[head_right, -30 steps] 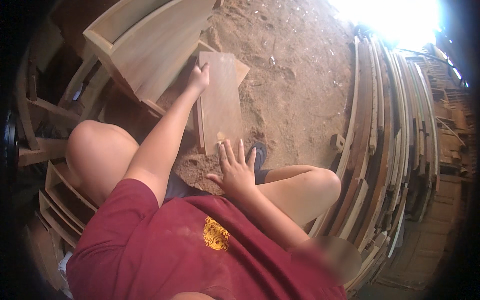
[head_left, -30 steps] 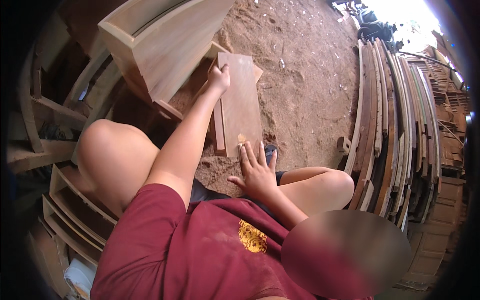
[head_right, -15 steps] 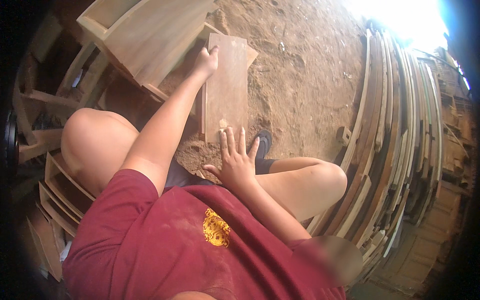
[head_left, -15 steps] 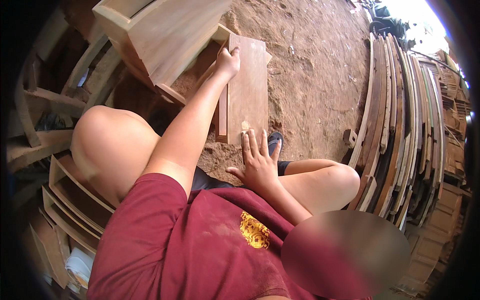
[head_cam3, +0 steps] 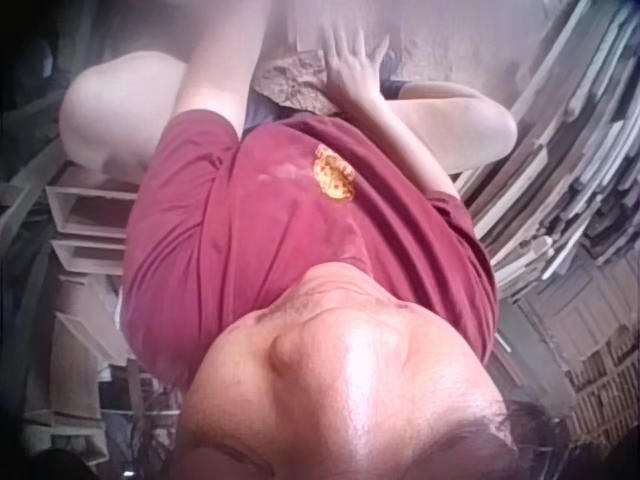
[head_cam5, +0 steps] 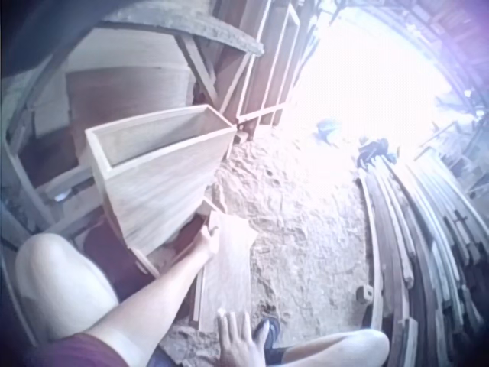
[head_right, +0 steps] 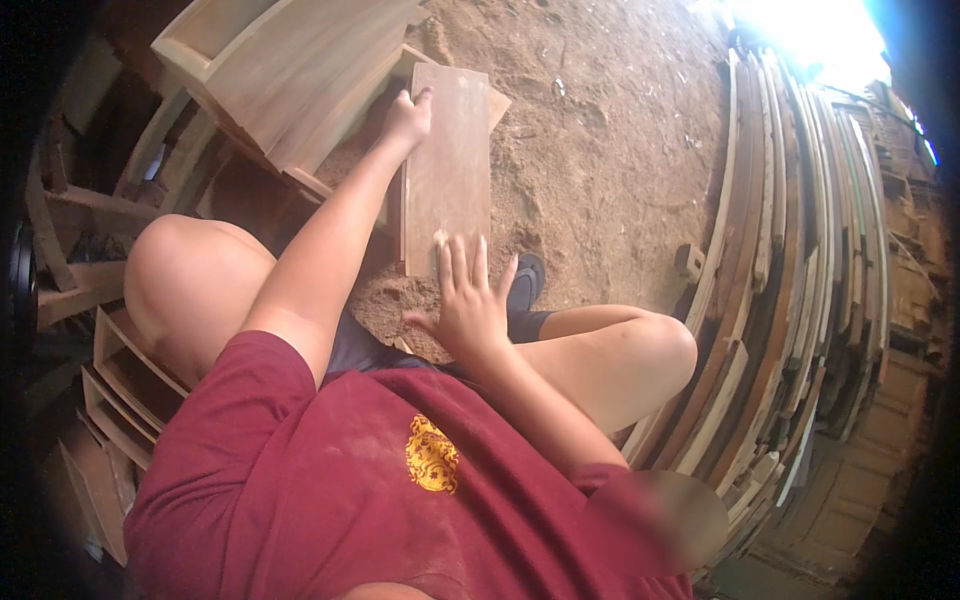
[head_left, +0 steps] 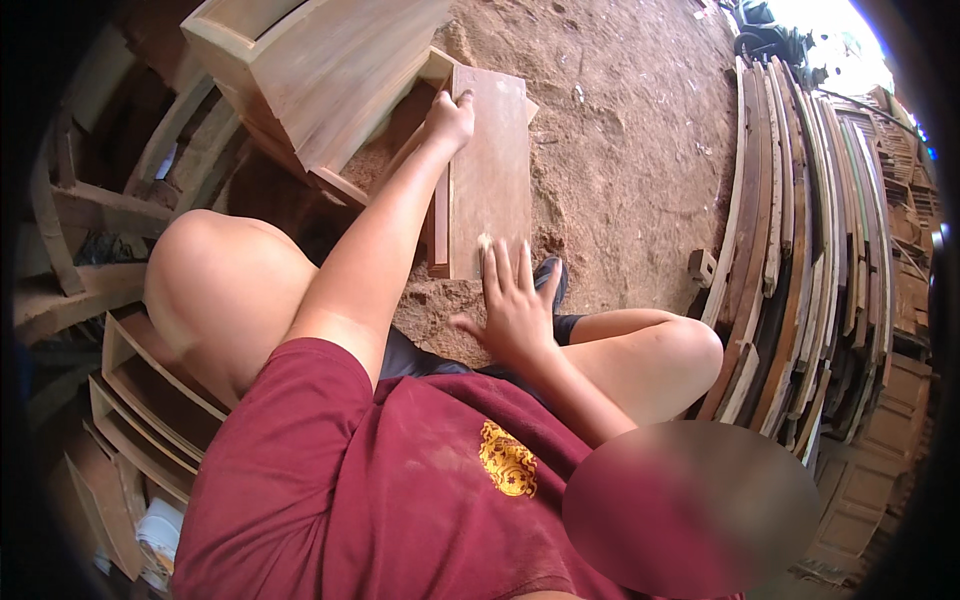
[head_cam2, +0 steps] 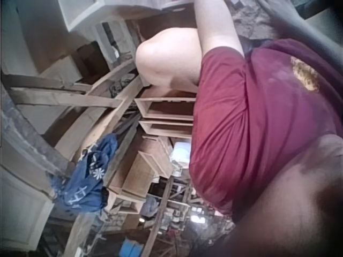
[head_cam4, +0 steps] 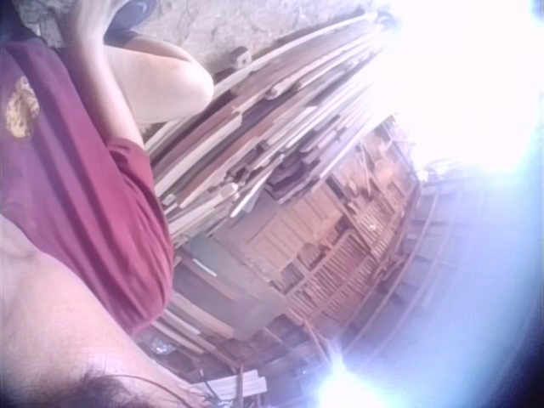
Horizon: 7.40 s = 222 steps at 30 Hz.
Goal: The person sits on the ground and assembles a wooden drawer unit by inserting a wooden panel into a frame. They repeatedly adjust and press the panel into place, then remove it and reinsert it multiple times.
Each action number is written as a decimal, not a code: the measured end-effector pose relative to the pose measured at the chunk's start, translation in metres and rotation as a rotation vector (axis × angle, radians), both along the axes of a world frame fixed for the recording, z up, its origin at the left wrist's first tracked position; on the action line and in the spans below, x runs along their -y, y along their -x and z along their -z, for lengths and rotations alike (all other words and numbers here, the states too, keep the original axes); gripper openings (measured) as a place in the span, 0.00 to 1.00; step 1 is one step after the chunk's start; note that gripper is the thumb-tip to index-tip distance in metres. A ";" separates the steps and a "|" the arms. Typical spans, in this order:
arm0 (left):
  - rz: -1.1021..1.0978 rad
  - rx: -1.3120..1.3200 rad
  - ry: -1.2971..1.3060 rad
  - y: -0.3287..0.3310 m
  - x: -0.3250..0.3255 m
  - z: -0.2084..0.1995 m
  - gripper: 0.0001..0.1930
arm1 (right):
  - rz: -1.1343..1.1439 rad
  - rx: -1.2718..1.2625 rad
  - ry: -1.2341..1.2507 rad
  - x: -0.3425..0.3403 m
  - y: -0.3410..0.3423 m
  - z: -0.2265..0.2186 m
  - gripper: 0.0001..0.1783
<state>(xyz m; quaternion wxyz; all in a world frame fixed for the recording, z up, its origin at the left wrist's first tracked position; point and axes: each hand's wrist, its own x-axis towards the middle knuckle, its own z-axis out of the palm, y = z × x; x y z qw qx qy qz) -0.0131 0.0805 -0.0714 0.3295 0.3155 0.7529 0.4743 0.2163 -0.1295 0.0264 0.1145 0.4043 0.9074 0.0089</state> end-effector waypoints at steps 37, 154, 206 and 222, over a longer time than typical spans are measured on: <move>0.000 -0.055 -0.017 0.003 0.003 0.007 0.41 | 0.122 -0.111 0.007 -0.077 0.042 0.003 0.61; 0.009 0.234 -0.231 0.000 -0.002 0.025 0.29 | -0.061 0.151 0.201 -0.032 0.042 -0.032 0.74; -0.041 -0.139 0.042 0.037 0.004 0.027 0.34 | 0.052 0.000 0.025 -0.222 0.110 0.020 0.39; 0.429 -0.715 0.524 -0.109 0.060 -0.105 0.58 | -0.401 0.136 0.214 -0.305 -0.072 -0.037 0.17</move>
